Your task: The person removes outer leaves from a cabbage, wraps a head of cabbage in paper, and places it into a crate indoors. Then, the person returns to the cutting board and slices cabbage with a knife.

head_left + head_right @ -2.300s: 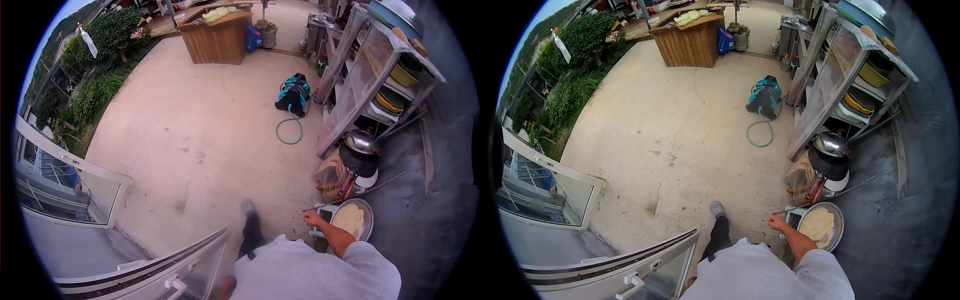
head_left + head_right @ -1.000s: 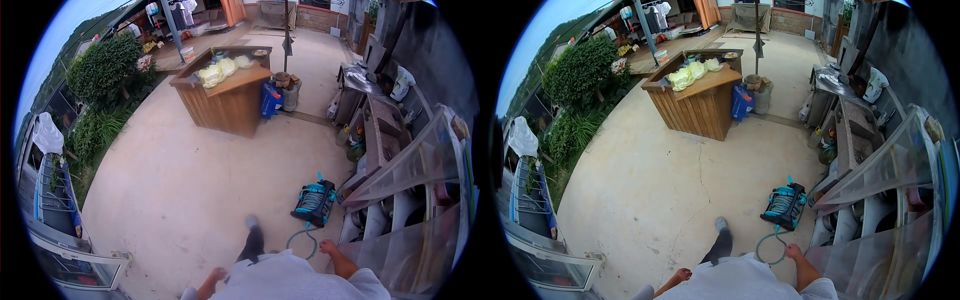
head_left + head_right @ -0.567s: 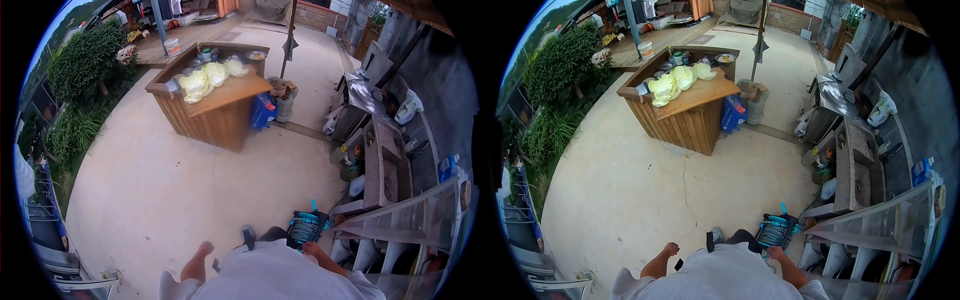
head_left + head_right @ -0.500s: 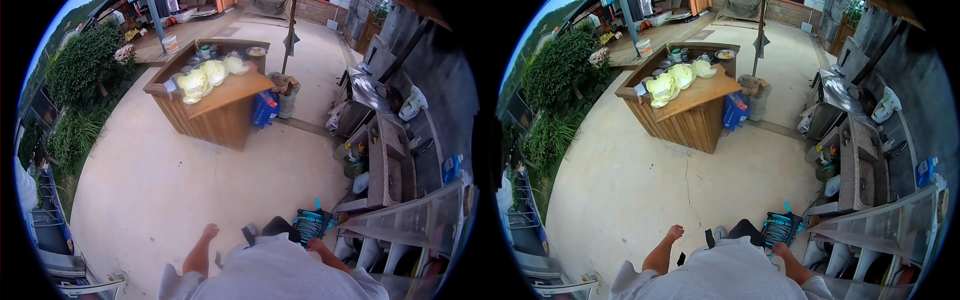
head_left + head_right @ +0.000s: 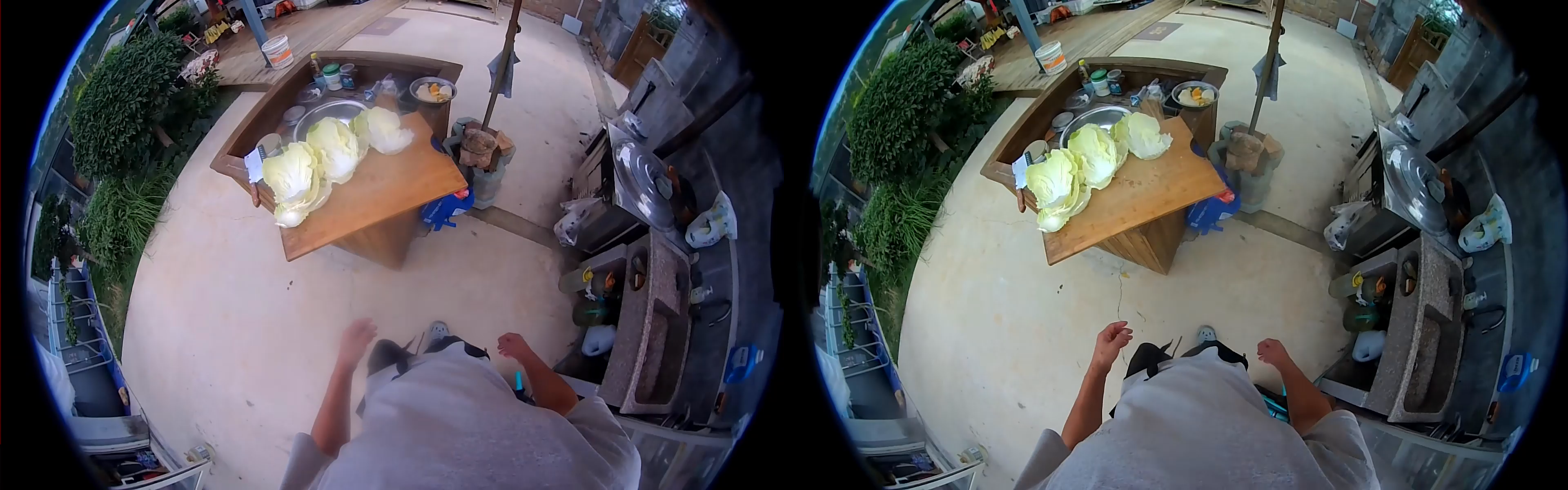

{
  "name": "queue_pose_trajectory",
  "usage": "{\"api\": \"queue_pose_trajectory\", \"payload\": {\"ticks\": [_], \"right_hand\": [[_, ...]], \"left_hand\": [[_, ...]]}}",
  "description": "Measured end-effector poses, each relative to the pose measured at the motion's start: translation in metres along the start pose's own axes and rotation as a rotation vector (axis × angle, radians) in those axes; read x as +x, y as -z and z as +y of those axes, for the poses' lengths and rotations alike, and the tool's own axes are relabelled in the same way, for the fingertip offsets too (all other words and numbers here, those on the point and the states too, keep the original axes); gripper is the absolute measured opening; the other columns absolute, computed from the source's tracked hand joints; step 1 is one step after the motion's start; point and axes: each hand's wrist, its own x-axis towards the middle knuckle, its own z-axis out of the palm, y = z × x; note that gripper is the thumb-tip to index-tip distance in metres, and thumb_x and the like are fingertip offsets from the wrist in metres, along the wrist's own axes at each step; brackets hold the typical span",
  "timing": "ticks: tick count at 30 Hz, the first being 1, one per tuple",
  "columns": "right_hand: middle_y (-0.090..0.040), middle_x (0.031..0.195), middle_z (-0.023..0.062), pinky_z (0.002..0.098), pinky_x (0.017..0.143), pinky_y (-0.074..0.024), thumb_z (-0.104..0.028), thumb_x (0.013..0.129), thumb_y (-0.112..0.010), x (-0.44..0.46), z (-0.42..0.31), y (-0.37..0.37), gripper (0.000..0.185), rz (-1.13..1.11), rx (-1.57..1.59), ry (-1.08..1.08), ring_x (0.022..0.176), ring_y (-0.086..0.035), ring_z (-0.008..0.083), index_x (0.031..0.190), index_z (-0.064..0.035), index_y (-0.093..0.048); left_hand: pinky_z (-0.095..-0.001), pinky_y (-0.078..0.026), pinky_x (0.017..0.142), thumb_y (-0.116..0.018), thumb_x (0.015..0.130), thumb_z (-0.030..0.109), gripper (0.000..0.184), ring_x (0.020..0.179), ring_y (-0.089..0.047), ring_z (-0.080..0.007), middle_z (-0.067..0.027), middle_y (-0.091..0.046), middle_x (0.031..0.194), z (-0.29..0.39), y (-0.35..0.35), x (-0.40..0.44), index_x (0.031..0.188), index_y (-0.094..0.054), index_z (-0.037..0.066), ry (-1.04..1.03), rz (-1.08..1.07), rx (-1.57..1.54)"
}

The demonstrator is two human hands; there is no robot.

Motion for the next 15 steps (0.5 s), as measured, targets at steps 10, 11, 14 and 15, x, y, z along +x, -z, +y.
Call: {"api": "queue_pose_trajectory", "payload": {"ticks": [10, 11, 14, 15], "right_hand": [[-0.071, 0.106, 0.0079, 0.0286, 0.078, -0.0555, -0.019, 0.102, -0.058, 0.097, -0.469, -0.059, 0.025, -0.071, 0.229, 0.501, 0.086, -0.067, 0.0141, 0.124, -0.0074, -0.060], [-0.071, 0.108, 0.0083, 0.0286, 0.079, -0.0552, -0.018, 0.102, -0.058, 0.105, -0.504, -0.073, 0.026, -0.067, 0.263, 0.528, 0.085, -0.067, 0.0141, 0.125, -0.0073, -0.059], [-0.068, 0.100, 0.0063, 0.0284, 0.070, -0.0534, -0.023, 0.096, -0.067, 0.144, -0.568, -0.107, 0.038, 0.049, 0.269, 0.608, 0.080, -0.063, 0.0119, 0.127, -0.0043, -0.056], [-0.066, 0.097, 0.0054, 0.0285, 0.068, -0.0527, -0.024, 0.094, -0.070, 0.169, -0.589, -0.117, 0.042, 0.097, 0.232, 0.624, 0.079, -0.062, 0.0115, 0.127, -0.0034, -0.055]], "left_hand": [[-0.0313, -0.055, 0.090, -0.061, 0.101, 0.020, 0.040, 0.102, -0.068, -0.0198, -0.0117, -0.065, 0.121, 0.140, 0.007, 0.158, 0.135, -0.053, 0.002, -0.103, 0.244, -0.548], [-0.0311, -0.055, 0.090, -0.061, 0.101, 0.020, 0.041, 0.103, -0.068, -0.0199, -0.0120, -0.064, 0.123, 0.157, 0.014, 0.184, 0.137, -0.051, 0.002, -0.115, 0.253, -0.590], [-0.0315, -0.055, 0.090, -0.062, 0.101, 0.025, 0.046, 0.103, -0.067, -0.0202, -0.0129, -0.062, 0.125, 0.203, 0.022, 0.244, 0.137, -0.048, 0.001, -0.077, 0.258, -0.757], [-0.0318, -0.055, 0.090, -0.062, 0.100, 0.027, 0.046, 0.103, -0.066, -0.0213, -0.0133, -0.061, 0.125, 0.213, 0.027, 0.269, 0.136, -0.048, 0.001, -0.056, 0.260, -0.789]]}}
